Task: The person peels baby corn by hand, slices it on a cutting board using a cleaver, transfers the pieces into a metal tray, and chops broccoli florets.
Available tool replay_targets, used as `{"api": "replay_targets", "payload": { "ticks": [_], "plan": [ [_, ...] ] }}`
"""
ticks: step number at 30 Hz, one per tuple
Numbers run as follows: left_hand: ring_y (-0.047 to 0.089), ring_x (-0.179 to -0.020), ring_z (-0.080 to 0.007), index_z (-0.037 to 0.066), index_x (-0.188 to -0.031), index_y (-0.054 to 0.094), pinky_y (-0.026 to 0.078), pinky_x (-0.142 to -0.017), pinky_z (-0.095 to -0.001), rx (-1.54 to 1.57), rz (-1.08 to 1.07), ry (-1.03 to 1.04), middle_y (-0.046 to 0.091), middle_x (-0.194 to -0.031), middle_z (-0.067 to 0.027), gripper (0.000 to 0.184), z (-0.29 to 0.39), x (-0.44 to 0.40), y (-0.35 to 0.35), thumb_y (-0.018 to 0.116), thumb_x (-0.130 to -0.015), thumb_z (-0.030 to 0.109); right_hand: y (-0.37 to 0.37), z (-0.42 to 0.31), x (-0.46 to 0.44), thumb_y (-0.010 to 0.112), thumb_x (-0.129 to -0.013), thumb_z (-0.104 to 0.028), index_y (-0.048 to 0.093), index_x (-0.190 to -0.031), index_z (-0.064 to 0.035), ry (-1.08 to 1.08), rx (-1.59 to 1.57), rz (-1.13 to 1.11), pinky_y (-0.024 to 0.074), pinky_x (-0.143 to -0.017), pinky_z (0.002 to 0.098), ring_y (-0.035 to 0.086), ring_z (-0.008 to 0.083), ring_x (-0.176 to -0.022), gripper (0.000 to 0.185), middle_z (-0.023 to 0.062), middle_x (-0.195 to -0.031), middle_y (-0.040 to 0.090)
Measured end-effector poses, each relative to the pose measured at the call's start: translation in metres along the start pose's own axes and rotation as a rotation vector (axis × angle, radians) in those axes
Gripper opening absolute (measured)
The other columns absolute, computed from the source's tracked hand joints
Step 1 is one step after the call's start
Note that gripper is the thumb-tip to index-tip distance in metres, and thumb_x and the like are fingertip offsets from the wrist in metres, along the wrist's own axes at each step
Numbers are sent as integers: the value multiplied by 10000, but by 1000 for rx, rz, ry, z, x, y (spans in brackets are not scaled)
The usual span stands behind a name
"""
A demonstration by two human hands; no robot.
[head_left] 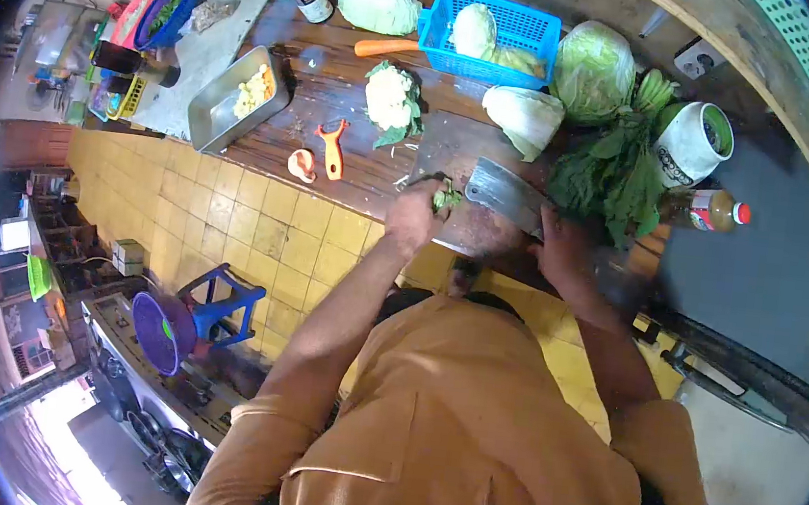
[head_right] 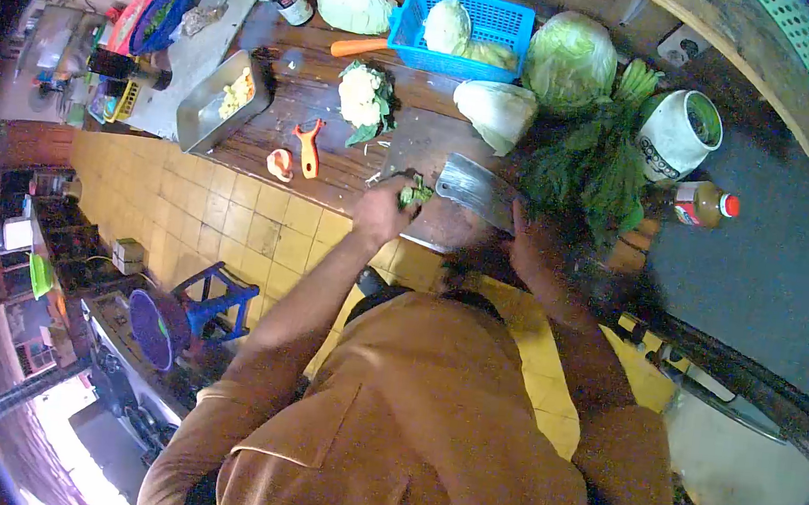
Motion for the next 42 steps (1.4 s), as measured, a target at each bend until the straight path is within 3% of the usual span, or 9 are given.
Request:
{"api": "replay_targets", "payload": {
  "ticks": [5, 10, 13, 24, 26, 30, 32, 38, 42],
  "plan": [
    [630, -947, -362, 105, -1019, 644, 515, -822, -446, 55, 78, 33, 673, -986, -155, 272, -7, 12, 9, 696, -768, 194, 15, -5, 9, 641, -840, -186, 396, -1358, 2, -155, -67, 130, 488, -786, 530, 594, 462, -898, 604, 286, -1049, 600],
    [654, -860, -365, 93, -969, 670, 530, -770, -414, 146, 269, 256, 675, -937, -184, 222, -28, 26, 23, 693, -789, 221, -22, -60, 39, 572, -873, -164, 471, -1184, 3, 46, -501, 83, 483, -692, 536, 605, 451, -765, 367, 279, -874, 608],
    [665, -841, -350, 94, -972, 685, 532, -763, -402, 112, 252, 120, 682, -913, -193, 239, -22, 23, 29, 714, -763, 209, -17, -81, 38, 526, -905, -164, 436, -1171, -2, -124, -657, 77, 462, -661, 564, 601, 477, -737, 324, 278, -806, 612],
    [674, -858, -308, 116, -956, 683, 526, -777, -393, 208, 93, -260, 696, -892, -140, 223, 3, 25, 13, 727, -758, 208, -1, -110, 34, 536, -874, -102, 396, -1091, -10, -107, -604, 10, 454, -639, 570, 585, 493, -738, 275, 280, -776, 586],
    [672, -856, -312, 118, -958, 683, 526, -779, -395, 241, 102, -239, 696, -892, -144, 227, 5, 26, 10, 728, -758, 216, 1, -112, 33, 548, -873, -105, 426, -1019, -19, -150, -618, 130, 452, -541, 541, 572, 449, -600, 209, 234, -681, 551],
    [669, -850, -327, 119, -954, 687, 525, -782, -403, 262, 92, -227, 694, -889, -150, 231, -6, 24, 17, 728, -754, 227, 7, -114, 33, 545, -871, -92, 423, -1007, -19, -172, -614, 143, 448, -532, 533, 568, 447, -590, 197, 231, -659, 544],
    [668, -849, -330, 118, -952, 689, 525, -782, -407, 250, 101, -237, 693, -888, -152, 230, -6, 23, 20, 727, -752, 226, 7, -115, 32, 521, -882, -104, 397, -1095, -6, -93, -627, -21, 452, -648, 580, 588, 492, -739, 266, 285, -785, 589],
    [666, -852, -339, 118, -937, 689, 523, -787, -420, 223, 70, -252, 692, -889, -158, 228, -8, 21, 18, 727, -747, 238, 28, -128, 24, 538, -864, -94, 439, -965, -30, -40, -484, 40, 465, -548, 562, 615, 450, -605, 155, 250, -664, 601],
    [662, -856, -354, 111, -915, 679, 522, -792, -428, 215, 89, -252, 694, -891, -153, 211, -4, 20, 14, 721, -749, 234, 48, -134, 2, 542, -860, -106, 442, -991, -12, 23, -334, -48, 484, -568, 557, 633, 440, -636, 190, 260, -693, 615]
  ]
}}
Point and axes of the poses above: each hand's wrist, its own x-axis away from the middle knuckle, its own y-axis out of the palm, z = x × y, the point moved 1 cm from there along -x, towards the middle knuckle
